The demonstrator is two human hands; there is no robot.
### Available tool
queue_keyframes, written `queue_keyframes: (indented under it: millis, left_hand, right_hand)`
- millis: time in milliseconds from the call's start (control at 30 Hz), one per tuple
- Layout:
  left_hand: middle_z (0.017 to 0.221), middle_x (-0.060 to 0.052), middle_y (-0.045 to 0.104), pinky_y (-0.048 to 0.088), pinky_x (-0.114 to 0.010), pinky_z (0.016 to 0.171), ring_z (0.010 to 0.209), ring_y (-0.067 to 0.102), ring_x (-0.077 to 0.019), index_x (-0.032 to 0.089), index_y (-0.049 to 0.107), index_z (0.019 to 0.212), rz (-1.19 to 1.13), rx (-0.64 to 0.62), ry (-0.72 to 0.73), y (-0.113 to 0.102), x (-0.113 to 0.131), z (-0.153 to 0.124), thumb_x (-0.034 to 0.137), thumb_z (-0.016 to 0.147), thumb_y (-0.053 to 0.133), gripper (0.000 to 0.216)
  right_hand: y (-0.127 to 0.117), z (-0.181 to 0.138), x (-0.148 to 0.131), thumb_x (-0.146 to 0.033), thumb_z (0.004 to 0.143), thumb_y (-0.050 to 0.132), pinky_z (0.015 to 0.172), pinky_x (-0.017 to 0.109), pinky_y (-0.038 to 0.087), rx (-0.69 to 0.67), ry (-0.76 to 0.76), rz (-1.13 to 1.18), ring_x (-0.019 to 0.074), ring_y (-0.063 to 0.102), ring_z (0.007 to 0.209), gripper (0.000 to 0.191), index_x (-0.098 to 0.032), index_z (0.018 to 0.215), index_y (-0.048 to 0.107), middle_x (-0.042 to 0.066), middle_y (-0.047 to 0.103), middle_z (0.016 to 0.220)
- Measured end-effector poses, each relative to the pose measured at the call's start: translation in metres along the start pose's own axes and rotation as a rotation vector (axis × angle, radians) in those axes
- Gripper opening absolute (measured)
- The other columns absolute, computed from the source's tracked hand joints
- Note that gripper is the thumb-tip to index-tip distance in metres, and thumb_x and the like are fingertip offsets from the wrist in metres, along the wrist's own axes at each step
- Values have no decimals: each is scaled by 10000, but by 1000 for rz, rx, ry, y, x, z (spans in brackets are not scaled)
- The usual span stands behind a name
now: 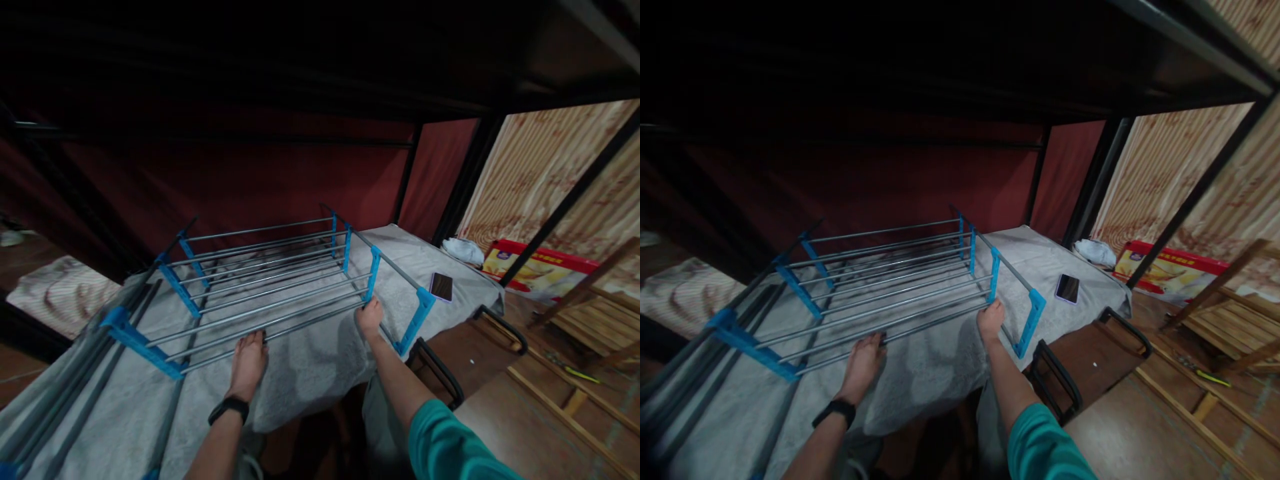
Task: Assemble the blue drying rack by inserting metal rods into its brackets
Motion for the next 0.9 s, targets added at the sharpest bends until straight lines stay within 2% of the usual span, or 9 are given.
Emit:
queue_keyframes:
  millis: [133, 267, 400, 500, 567, 667, 767, 833, 900]
  left_hand:
    - [1225, -156, 661, 361, -408, 1060, 1180, 575, -289, 178, 665, 1116, -225, 33, -75, -31, 12, -17, 184, 844, 518, 310]
    - [1056, -149, 711, 386, -442, 1046, 1071, 628, -304, 208, 718, 936, -736, 138, -194, -59, 20, -55, 180, 774, 641, 182]
    - [1012, -108, 721, 441, -408, 1002, 1014, 649, -278, 261, 741, 918, -788, 211, -159, -74, 31, -115, 179, 750, 683, 196]
    - [1083, -108, 709, 453, -419, 989, 1045, 639, -275, 279, 734, 1023, -707, 169, -72, -81, 34, -172, 218, 830, 601, 242]
    - [1051, -102, 714, 468, -419, 957, 1027, 640, -271, 291, 726, 1046, -605, 116, -46, -84, 25, -213, 268, 888, 527, 256]
    - [939, -96, 717, 491, -410, 900, 948, 650, -267, 289, 723, 993, -453, 165, -171, -94, -22, -264, 327, 925, 455, 279]
    - [1000, -99, 713, 487, -404, 927, 989, 648, -265, 259, 694, 973, -344, 364, -492, -113, -100, -296, 340, 923, 424, 286]
    - [1022, -102, 702, 477, -413, 947, 1026, 636, -275, 237, 679, 979, -263, 427, -617, -126, -147, -299, 337, 920, 414, 289]
    - [1054, -115, 684, 461, -407, 971, 1057, 624, -271, 213, 671, 1004, -212, 442, -637, -136, -182, -286, 301, 920, 402, 295]
  right_hand:
    - [-9, -20, -6, -188, 811, 458, 1044, 450, 332, 71, -59, 35, 366, 447, 1255, 635, 9, 1397, 312, 292, 430, 1383]
    - [4, -60, -10, -216, 817, 463, 1045, 450, 341, -13, -209, 13, 347, 413, 1296, 600, -61, 1388, 365, 255, 403, 1427]
    - [26, -111, -10, -250, 860, 445, 1021, 432, 374, -183, -441, -43, 305, 484, 1240, 433, -152, 1276, 511, 180, 509, 1353]
    - [31, -134, -5, -247, 895, 406, 1054, 451, 341, -193, -558, -105, 296, 510, 1227, 400, -154, 1259, 541, 184, 531, 1349]
    - [31, -140, -1, -255, 922, 362, 1068, 448, 328, -164, -628, -190, 294, 505, 1250, 423, -134, 1291, 529, 200, 519, 1373]
    - [35, -139, 5, -286, 939, 326, 1051, 445, 353, -143, -680, -285, 299, 515, 1252, 463, -112, 1322, 519, 219, 518, 1379]
    - [40, -138, 8, -298, 928, 325, 1040, 464, 369, -132, -702, -318, 308, 520, 1253, 490, -115, 1340, 517, 224, 520, 1384]
    - [44, -139, 10, -305, 917, 316, 1053, 486, 361, -122, -693, -322, 313, 512, 1266, 510, -127, 1352, 512, 222, 519, 1390]
    - [48, -139, 12, -326, 908, 289, 1066, 507, 353, -121, -672, -318, 319, 510, 1272, 537, -134, 1358, 509, 218, 526, 1384]
Point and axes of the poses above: each hand's wrist, its own z-axis towards the middle knuckle, its own y-axis out of the palm, x = y × z, the point moved 5 cm from there along z, towards the middle knuckle
